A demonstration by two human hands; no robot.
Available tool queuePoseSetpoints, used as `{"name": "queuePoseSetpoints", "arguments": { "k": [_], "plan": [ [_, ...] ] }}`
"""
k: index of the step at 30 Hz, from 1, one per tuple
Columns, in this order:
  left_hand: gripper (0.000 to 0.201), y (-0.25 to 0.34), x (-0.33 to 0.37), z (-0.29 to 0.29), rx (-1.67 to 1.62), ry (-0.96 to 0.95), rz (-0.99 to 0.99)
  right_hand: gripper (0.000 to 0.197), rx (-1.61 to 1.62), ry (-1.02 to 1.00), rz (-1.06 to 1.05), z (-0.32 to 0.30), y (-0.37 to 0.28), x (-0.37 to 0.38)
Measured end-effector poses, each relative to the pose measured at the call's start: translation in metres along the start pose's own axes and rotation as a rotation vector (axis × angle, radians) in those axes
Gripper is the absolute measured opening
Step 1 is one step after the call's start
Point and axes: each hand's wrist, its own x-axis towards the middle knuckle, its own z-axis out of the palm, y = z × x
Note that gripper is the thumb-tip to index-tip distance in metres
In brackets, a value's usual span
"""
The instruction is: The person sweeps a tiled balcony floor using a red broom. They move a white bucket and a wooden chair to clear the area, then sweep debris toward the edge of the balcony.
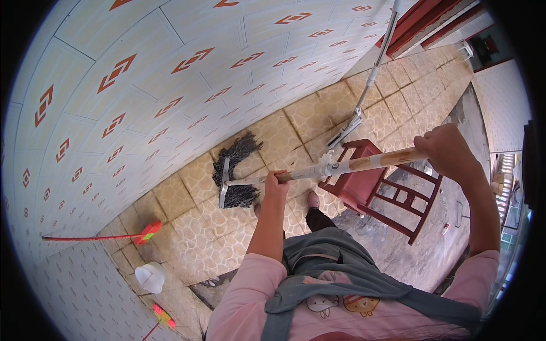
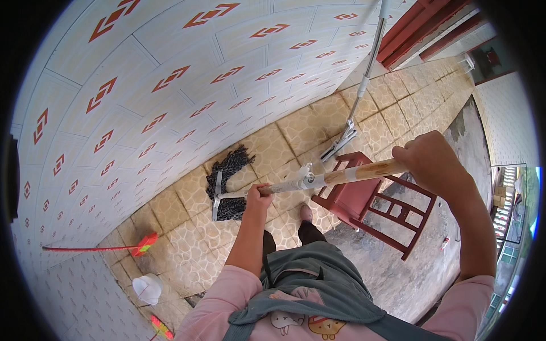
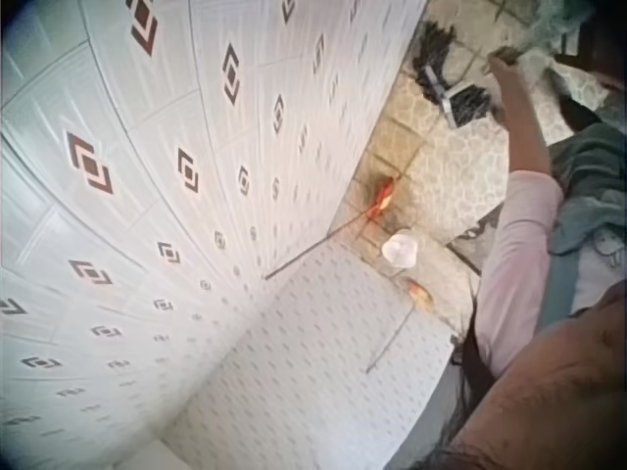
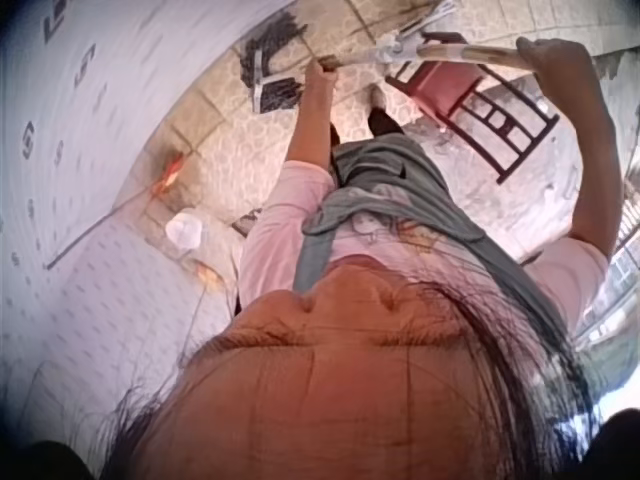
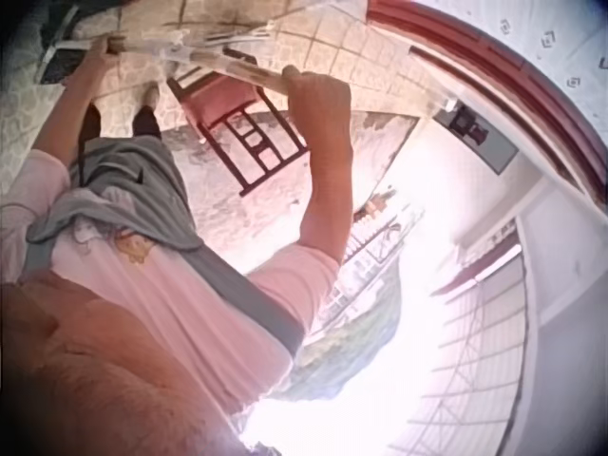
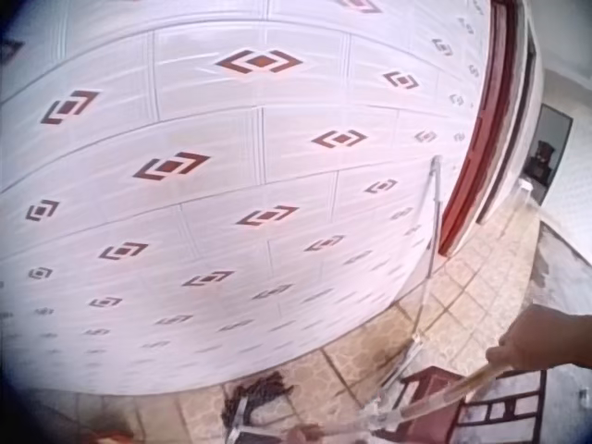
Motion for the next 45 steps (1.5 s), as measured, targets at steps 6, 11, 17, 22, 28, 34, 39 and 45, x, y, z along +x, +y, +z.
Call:
{"name": "queuePoseSetpoints", "arguments": {
  "k": [6,11,17,22,28,34,39,45],
  "plan": [
    [0.003,0.076,-0.003,-0.108,0.266,0.028,0.223,0.009,0.167,-0.047,-0.128,0.083,-0.066,0.015],
    [0.015,0.123,-0.04,-0.154,-0.101,0.229,-0.045,0.03,0.416,-0.131,-0.174,0.128,-0.127,0.001],
    [0.018,0.122,-0.065,-0.146,-0.033,0.345,0.008,0.048,0.48,-0.097,-0.178,0.135,-0.124,-0.02],
    [0.017,0.062,-0.045,-0.109,0.122,0.368,-0.044,0.047,0.495,-0.126,-0.039,0.131,-0.082,-0.066],
    [0.015,-0.061,-0.038,-0.049,0.228,0.306,-0.072,0.048,0.509,-0.091,0.177,0.146,-0.02,-0.138],
    [0.008,-0.189,-0.031,0.021,0.31,0.15,-0.222,0.05,0.472,-0.065,0.353,0.127,0.052,-0.203],
    [0.012,-0.281,-0.066,0.088,0.32,-0.007,-0.245,0.051,0.448,-0.083,0.466,0.106,0.114,-0.246],
    [0.016,-0.359,-0.091,0.109,0.246,-0.105,-0.325,0.038,0.215,-0.085,0.578,0.084,0.142,-0.278]
  ]
}}
